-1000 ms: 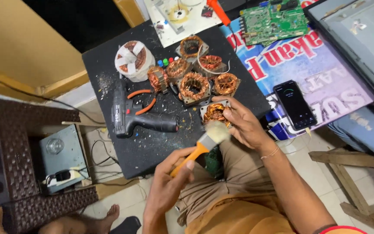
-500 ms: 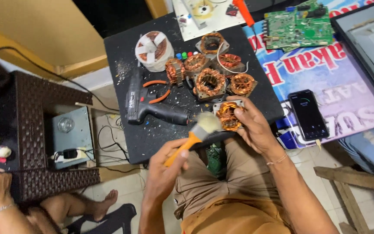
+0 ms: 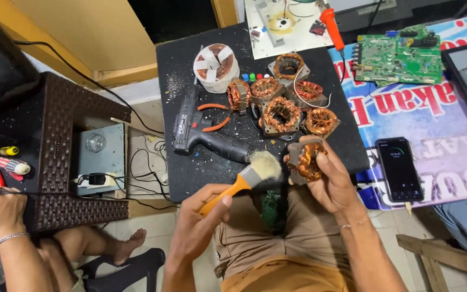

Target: Cleaning motor stators using a brush and applying adhesive with a glue gun on a repair bench.

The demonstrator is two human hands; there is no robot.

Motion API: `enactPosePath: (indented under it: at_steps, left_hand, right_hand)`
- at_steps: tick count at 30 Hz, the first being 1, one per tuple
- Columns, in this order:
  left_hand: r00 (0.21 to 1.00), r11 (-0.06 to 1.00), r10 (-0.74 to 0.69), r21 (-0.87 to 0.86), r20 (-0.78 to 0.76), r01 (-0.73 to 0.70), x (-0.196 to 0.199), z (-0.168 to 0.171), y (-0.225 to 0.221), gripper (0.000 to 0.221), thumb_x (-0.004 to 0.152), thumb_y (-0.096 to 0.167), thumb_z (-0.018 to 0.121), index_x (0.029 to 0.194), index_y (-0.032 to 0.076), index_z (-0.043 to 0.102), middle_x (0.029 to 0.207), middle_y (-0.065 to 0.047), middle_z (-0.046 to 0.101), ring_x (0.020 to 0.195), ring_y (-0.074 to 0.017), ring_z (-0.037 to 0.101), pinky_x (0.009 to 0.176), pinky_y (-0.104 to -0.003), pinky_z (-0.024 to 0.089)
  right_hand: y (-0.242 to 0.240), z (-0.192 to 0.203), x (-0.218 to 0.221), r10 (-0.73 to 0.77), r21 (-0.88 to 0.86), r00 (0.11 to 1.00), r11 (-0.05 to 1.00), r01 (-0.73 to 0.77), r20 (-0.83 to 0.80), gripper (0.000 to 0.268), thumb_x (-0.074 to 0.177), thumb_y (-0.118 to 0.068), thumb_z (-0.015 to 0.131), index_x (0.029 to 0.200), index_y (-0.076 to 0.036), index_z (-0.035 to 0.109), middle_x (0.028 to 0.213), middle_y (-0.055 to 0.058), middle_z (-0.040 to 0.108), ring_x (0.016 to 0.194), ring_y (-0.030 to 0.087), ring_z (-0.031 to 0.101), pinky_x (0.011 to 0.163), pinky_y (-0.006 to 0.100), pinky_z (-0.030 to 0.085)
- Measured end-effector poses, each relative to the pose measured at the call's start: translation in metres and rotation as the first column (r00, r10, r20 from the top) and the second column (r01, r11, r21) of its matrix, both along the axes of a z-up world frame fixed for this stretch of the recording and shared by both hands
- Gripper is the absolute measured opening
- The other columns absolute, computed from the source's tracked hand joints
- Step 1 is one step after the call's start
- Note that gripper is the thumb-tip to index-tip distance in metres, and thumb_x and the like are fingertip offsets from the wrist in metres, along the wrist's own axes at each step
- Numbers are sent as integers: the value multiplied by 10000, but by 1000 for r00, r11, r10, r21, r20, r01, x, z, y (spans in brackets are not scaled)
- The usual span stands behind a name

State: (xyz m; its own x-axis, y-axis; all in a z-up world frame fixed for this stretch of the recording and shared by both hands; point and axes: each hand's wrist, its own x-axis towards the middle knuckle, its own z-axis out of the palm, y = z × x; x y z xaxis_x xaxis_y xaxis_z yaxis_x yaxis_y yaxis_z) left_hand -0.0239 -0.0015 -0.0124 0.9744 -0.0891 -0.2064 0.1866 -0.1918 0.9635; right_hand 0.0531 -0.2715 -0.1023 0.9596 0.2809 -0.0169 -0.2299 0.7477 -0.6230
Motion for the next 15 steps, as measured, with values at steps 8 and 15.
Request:
enactPosePath:
  at_steps: [8,15]
  left_hand:
    - [991,999,45,23,124,-48,-15,9,-14,334,969,346,644,1081,67,789,644,37,536,525,-72,458,439,-236,341]
    - [996,989,89,114,26,-92,4,-12,-13,298,963,345,657,1000,84,798,661,43,527,568,-71,436,496,-244,325]
  right_hand:
    - [29,-9,3,194,347,980,923,-167,-45,638,999,-424,653,1409,18,444,1182,238,575,831,249,685,422,218,541]
    - [35,-27,10,186,324,976,936,-140,-114,491,1028,-439,563,1274,-14,560,990,220,702,612,331,715,330,247,493]
